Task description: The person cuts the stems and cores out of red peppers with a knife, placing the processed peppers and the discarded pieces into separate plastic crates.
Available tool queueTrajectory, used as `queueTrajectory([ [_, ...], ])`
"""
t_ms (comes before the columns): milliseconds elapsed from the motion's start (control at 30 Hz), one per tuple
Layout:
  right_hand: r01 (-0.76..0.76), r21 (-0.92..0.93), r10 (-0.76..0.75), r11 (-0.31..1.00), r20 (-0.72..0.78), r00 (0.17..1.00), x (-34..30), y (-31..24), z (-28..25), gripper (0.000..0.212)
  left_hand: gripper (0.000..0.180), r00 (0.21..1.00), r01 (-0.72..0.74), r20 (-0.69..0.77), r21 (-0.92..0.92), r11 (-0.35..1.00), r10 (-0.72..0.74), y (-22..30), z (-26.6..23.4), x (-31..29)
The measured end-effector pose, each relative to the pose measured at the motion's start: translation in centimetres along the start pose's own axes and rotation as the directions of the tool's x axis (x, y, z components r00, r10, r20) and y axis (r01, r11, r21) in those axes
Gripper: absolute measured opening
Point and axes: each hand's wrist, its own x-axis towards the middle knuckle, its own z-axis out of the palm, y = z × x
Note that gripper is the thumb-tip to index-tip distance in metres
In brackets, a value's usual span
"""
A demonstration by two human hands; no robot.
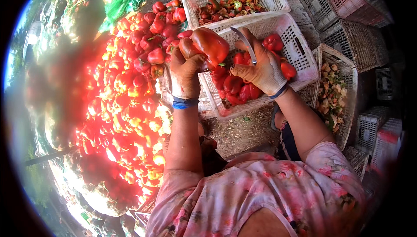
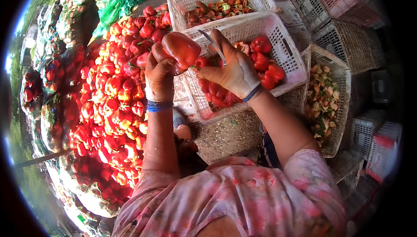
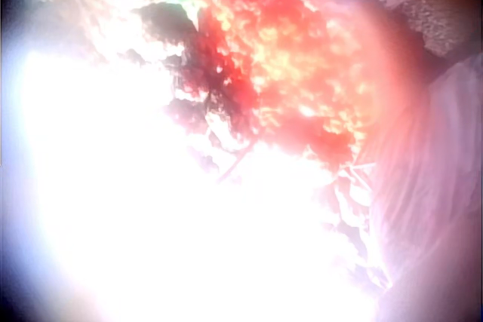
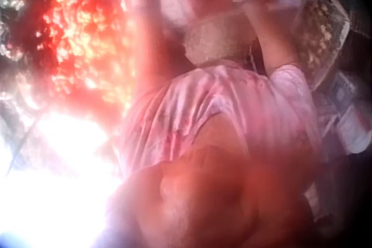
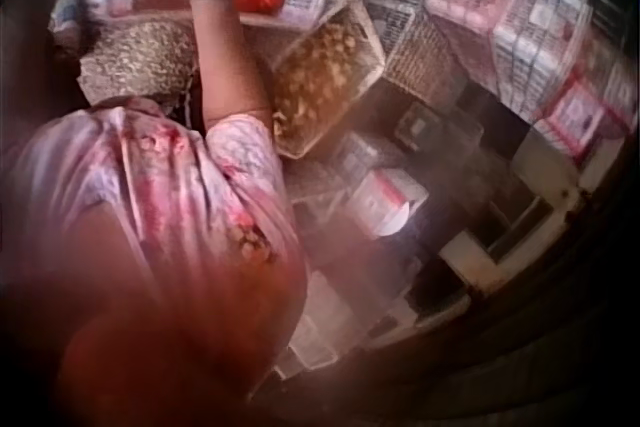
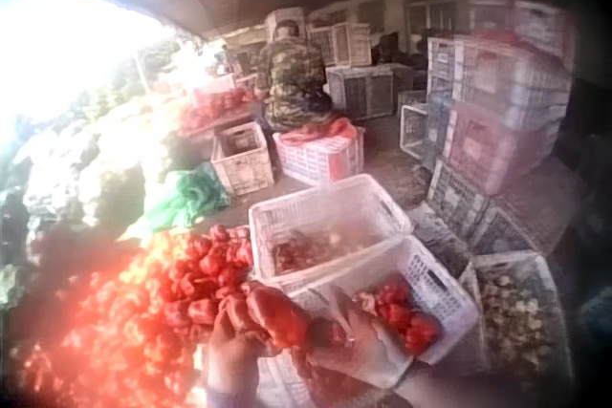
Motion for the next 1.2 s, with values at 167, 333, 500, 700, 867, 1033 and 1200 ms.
queueTrajectory([
  [167, -0.005, -0.158, 0.013, 0.987, 0.052, 0.999, -0.1, 1.1, 0.4, 0.105, 0.054, 0.958, 0.179, 0.256, -0.178, 0.968, -0.129, -2.8, 2.1, -1.5],
  [333, -0.047, -0.346, 0.065, 0.937, 0.041, 0.997, -0.6, 0.4, 0.5, 0.087, 0.055, 0.899, 0.414, 0.295, -0.34, 0.844, -0.322, -5.3, 1.9, -1.3],
  [500, -0.24, 0.215, 0.231, 0.947, 0.063, 0.971, 0.1, -0.3, -0.6, 0.079, 0.057, 0.928, 0.259, 0.313, -0.157, 0.953, -0.201, -2.1, 4.3, -2.0],
  [700, -0.416, 0.617, 0.384, 0.668, 0.194, 0.903, -0.8, -0.4, 0.0, 0.085, 0.084, 0.865, 0.435, 0.406, -0.31, 0.845, -0.296, -2.4, 3.5, -2.1],
  [867, -0.573, 0.527, 0.5, 0.628, 0.292, 0.816, -0.5, 0.1, -0.7, 0.083, 0.087, 0.89, 0.4, 0.351, -0.288, 0.87, -0.292, -2.9, 3.8, -2.4],
  [1033, -0.479, 0.266, 0.467, 0.836, 0.111, 0.877, 0.9, 2.6, -0.3, 0.087, 0.083, 0.919, 0.365, 0.317, -0.461, 0.809, -0.233, -3.1, 4.8, -0.9],
  [1200, -0.611, 0.406, 0.584, 0.68, 0.205, 0.785, 1.5, 4.1, -1.1, 0.073, 0.072, 0.933, 0.252, 0.334, -0.353, 0.901, -0.13, -4.7, 4.6, 2.8],
])
